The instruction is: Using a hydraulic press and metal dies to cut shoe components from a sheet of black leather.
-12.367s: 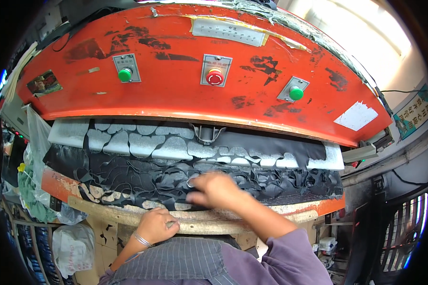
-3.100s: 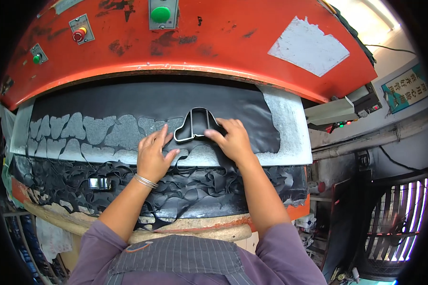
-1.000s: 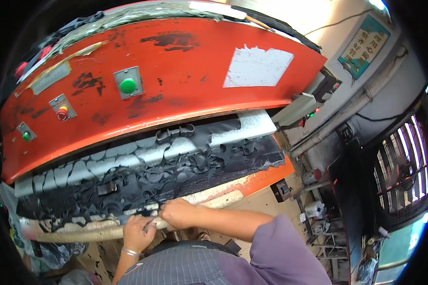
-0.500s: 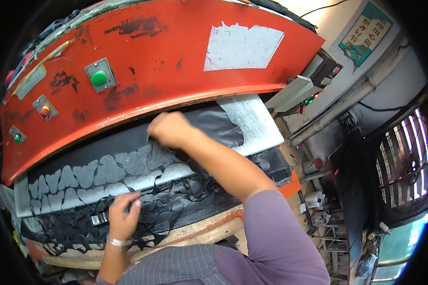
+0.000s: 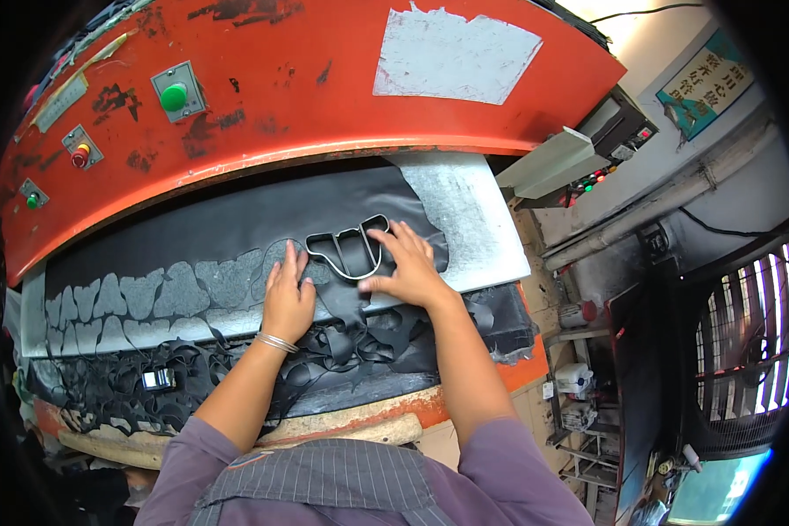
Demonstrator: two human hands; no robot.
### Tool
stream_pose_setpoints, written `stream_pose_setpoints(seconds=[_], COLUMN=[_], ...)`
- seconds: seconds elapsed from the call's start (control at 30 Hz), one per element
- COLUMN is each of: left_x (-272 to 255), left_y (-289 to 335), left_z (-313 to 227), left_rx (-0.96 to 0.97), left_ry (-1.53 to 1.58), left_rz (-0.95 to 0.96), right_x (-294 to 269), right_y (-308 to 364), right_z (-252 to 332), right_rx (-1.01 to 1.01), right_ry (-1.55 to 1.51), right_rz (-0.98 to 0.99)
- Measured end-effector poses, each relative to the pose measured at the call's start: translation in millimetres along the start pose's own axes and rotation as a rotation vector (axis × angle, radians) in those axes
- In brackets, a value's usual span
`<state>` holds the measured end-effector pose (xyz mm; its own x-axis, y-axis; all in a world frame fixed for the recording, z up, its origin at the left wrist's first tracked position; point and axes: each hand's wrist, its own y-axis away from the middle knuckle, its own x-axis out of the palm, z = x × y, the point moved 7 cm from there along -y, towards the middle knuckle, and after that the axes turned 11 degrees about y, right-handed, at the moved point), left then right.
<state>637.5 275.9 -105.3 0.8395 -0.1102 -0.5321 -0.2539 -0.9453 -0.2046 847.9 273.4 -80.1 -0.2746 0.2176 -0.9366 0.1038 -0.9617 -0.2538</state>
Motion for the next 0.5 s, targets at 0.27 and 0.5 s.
stream_pose_setpoints(seconds=[0.27, 0.5], left_x=[2.1, -0.3], left_y=[0.3, -5.6], left_z=[-1.5, -9.4], left_rx=[-0.011, -0.016], left_ry=[-0.03, -0.072], left_rz=[0.098, 0.166], right_x=[4.4, 5.2], right_y=[9.6, 11.2], right_z=[8.8, 5.1], right_rx=[-0.074, -0.116], right_ry=[-0.016, 0.033], right_rz=[-0.071, -0.161])
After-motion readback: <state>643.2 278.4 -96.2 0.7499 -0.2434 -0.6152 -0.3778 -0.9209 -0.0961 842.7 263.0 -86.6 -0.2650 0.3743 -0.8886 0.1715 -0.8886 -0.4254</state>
